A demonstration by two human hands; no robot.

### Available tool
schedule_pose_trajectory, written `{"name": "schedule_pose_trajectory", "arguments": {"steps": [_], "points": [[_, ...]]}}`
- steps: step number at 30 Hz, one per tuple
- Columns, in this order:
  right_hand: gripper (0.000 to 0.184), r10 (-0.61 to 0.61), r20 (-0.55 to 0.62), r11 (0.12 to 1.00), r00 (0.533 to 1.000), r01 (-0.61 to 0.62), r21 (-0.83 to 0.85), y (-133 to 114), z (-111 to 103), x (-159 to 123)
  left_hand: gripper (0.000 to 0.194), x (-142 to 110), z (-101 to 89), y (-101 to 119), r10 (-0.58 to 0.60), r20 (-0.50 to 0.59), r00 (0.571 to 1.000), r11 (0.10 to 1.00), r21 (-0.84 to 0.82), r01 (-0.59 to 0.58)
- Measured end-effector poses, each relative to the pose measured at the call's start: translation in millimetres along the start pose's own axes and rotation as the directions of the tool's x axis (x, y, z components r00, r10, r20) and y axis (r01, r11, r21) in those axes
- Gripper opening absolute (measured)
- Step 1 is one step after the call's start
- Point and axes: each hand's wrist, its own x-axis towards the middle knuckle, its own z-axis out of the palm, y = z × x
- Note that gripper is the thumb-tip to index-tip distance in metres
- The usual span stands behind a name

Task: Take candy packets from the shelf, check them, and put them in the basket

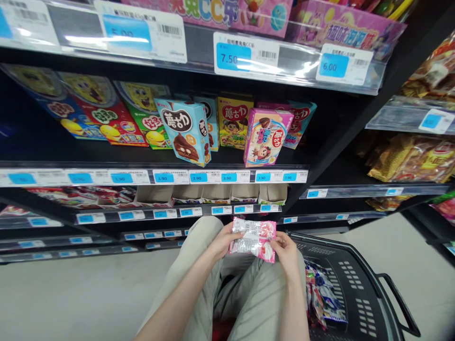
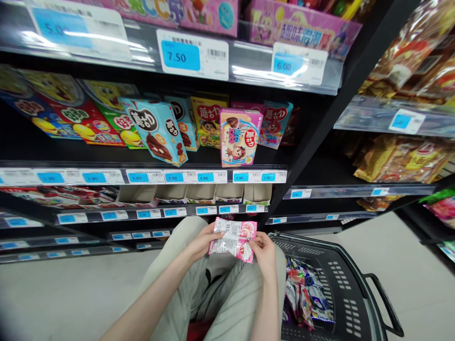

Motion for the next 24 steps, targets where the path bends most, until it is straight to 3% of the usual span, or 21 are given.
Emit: {"name": "schedule_pose_trajectory", "arguments": {"steps": [3,13,20,24], "points": [[0.011,-0.003,-0.019,1.0,1.0,0.002,-0.017,3,-2,2,0.038,1,-1.9,-2,0.015,0.012,1.0,1.0,0.024,-0.015],[0.013,0.055,-0.026,0.997,0.998,-0.056,-0.059,7,2,2,0.035,2,0.1,-5,0.0,0.022,1.0,0.999,0.035,-0.001],[0.023,-0.008,-0.094,0.991,0.996,-0.005,-0.133,11,14,6,0.029,5,-0.3,-12,0.053,-0.053,0.997,0.991,0.124,-0.046],[0.03,-0.022,-0.125,0.987,0.992,0.002,-0.163,9,14,8,0.041,3,5.5,-12,0.087,-0.056,0.995,0.984,0.162,-0.077]]}}
